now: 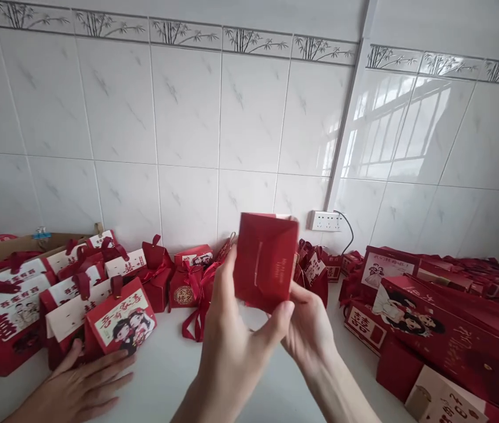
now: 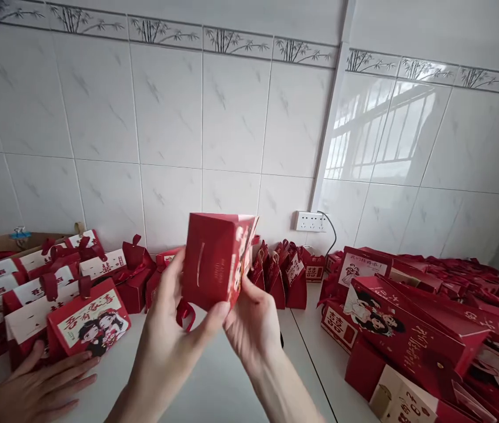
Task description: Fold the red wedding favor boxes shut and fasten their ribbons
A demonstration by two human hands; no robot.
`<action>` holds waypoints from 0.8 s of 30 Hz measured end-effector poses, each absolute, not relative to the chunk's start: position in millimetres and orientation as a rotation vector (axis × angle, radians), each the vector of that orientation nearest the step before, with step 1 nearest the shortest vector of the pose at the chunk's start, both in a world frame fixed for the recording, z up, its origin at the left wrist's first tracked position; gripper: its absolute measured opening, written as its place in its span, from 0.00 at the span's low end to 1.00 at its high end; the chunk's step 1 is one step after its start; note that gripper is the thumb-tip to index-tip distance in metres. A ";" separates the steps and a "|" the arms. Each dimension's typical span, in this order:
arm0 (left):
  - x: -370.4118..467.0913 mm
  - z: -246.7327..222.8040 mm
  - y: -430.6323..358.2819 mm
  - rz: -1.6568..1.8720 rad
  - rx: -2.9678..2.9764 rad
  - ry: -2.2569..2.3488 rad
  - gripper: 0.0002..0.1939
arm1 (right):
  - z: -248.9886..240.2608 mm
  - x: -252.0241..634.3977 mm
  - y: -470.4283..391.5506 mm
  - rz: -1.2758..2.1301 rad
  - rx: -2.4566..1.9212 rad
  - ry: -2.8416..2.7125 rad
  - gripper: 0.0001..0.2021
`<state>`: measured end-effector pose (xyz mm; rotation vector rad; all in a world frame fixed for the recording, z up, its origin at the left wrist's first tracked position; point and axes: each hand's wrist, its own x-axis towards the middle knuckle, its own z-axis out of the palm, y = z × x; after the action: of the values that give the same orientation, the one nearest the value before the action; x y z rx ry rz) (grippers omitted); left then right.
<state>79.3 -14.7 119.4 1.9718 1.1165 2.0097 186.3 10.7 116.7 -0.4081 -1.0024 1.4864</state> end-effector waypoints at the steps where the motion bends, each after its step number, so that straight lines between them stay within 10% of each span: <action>1: 82.6 117.0 -15.8 2.081 2.032 1.215 0.36 | 114.2 182.0 9.5 1.505 -0.406 -0.999 0.12; 24: 80.8 118.3 -16.7 2.060 2.278 1.207 0.32 | 128.1 230.2 11.8 1.194 -0.189 -0.989 0.07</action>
<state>80.8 -16.7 118.3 2.2779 1.2068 2.0603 230.2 11.8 128.1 -0.1887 -0.9889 1.1937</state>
